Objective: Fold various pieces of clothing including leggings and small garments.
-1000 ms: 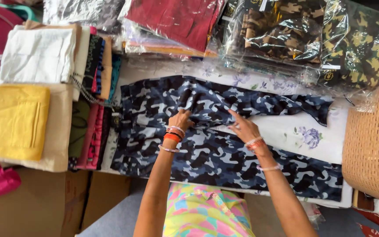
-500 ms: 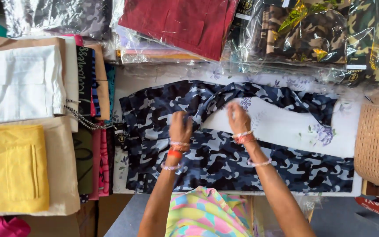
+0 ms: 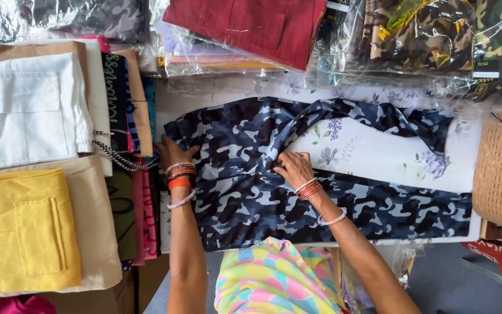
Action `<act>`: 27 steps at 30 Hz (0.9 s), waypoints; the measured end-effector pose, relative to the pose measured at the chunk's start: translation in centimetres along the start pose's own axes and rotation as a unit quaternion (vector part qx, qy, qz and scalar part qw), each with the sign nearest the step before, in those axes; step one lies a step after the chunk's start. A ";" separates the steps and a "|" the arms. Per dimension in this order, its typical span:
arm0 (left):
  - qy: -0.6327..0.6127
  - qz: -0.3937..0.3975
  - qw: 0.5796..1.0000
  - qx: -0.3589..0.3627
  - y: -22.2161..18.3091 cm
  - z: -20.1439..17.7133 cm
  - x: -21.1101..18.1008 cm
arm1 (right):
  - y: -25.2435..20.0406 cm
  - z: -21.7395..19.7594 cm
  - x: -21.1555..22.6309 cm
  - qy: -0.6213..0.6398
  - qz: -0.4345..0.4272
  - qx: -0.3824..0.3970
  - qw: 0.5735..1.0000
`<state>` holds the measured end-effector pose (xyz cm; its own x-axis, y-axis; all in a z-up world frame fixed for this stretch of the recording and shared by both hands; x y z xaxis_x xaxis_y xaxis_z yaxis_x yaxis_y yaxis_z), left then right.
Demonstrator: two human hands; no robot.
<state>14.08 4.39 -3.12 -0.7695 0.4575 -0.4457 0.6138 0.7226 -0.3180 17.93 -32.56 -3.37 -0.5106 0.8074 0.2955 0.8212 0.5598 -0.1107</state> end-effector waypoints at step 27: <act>-0.324 0.162 0.926 -0.106 -3.3 -0.3 0.9 | 0.3 2.6 2.0 0.100 0.159 -0.091 0.978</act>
<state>11.30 2.64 -2.21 -0.2411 0.3113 -0.9192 0.6924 0.7189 0.0619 16.47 -30.30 -5.25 -0.1758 0.8724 0.4560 0.9716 0.2284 -0.0624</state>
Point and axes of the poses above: each hand's wrist, its own y-axis towards the middle knuckle, its own z-axis out of the palm, x = y × z, the point moved 7 cm from there along y, towards the middle knuckle, and after that the axes turned 12 degrees about -y, right-handed, at the moved point
